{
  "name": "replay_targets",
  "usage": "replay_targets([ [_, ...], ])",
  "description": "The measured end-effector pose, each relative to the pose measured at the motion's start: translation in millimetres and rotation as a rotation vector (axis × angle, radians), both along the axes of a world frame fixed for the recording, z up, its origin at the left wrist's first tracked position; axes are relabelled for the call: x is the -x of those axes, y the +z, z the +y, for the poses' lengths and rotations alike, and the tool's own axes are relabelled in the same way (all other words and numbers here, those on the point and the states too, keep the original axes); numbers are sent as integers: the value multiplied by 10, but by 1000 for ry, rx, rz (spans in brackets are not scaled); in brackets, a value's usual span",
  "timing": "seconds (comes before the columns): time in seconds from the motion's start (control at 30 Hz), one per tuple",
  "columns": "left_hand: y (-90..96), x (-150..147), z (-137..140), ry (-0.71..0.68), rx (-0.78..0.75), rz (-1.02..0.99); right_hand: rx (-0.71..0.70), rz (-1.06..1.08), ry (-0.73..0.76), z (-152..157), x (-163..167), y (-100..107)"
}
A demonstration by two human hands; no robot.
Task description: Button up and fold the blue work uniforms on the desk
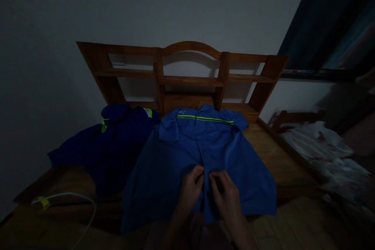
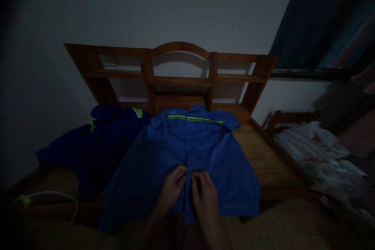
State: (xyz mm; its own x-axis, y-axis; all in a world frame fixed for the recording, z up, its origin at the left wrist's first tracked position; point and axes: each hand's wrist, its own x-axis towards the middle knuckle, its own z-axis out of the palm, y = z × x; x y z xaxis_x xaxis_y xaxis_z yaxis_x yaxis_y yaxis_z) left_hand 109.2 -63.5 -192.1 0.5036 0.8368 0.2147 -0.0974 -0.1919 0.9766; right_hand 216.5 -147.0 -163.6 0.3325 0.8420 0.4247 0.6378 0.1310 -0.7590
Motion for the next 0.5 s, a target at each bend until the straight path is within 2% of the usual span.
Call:
replay_targets([
  [0.17,-25,18,38,-21,36,-22,28,-6,-7,34,-46,25],
  [0.5,53,40,12,-46,38,-24,7,-5,25,39,-104,54],
])
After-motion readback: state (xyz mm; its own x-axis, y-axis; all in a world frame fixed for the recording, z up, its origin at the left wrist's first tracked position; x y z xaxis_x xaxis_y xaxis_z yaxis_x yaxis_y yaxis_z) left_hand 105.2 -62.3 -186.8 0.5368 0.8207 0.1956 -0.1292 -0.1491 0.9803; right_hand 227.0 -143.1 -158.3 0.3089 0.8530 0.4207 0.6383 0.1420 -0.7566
